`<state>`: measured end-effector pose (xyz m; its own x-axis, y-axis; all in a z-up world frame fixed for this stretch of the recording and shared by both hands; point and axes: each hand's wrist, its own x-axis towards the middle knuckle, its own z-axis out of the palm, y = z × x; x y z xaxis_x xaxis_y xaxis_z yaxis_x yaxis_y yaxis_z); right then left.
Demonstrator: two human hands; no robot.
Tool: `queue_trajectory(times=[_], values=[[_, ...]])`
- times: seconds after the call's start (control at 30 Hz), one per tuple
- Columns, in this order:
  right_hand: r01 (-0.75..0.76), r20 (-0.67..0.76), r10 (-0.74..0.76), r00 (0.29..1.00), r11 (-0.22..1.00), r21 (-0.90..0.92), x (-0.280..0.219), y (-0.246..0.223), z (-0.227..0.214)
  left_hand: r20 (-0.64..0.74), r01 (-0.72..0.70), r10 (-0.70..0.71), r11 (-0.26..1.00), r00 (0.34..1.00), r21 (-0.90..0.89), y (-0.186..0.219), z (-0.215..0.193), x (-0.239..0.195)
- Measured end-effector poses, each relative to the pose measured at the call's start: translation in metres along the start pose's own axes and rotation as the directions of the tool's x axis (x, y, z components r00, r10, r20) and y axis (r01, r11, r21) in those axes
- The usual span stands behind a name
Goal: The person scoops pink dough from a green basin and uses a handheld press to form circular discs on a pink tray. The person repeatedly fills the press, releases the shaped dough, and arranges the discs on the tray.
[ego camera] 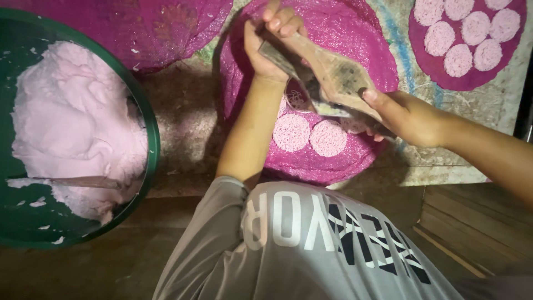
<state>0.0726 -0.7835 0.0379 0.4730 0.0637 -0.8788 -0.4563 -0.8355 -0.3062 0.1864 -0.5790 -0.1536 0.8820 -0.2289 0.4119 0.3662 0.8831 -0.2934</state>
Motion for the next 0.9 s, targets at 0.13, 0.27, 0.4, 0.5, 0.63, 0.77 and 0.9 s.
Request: queue_trajectory(times=[0.13,0.27,0.4,0.5,0.63,0.77,0.9], values=[[0.039,-0.172,-0.057,0.983,0.994,-0.106,0.0,0.002,-0.001,-0.06,0.005,0.0,0.996,0.998,0.093,-0.002,-0.005,0.014],[0.168,-0.242,-0.203,0.949,0.973,-0.158,0.006,-0.004,0.005,-0.064,-0.006,0.027,0.952,0.998,0.306,0.013,-0.009,0.029],[0.321,-0.26,-0.322,0.91,0.946,-0.047,0.018,-0.009,0.016,-0.049,-0.005,0.024,0.935,0.998,0.356,0.034,-0.01,0.029],[0.335,-0.192,-0.315,0.93,0.938,0.085,0.023,-0.009,0.025,-0.062,0.017,0.006,0.929,0.998,0.368,0.046,-0.007,0.022],[0.253,-0.113,-0.243,0.963,0.964,0.084,0.024,-0.008,0.03,-0.07,0.026,-0.002,0.94,0.998,0.341,0.042,-0.006,0.012],[0.083,-0.059,-0.083,0.995,0.997,-0.004,0.013,-0.005,0.017,-0.047,-0.01,0.028,0.943,0.998,0.333,0.013,-0.008,0.008],[0.076,-0.192,-0.091,0.977,0.994,-0.08,0.014,0.006,0.009,-0.07,-0.092,0.131,0.91,0.989,0.404,0.006,-0.011,0.02]])
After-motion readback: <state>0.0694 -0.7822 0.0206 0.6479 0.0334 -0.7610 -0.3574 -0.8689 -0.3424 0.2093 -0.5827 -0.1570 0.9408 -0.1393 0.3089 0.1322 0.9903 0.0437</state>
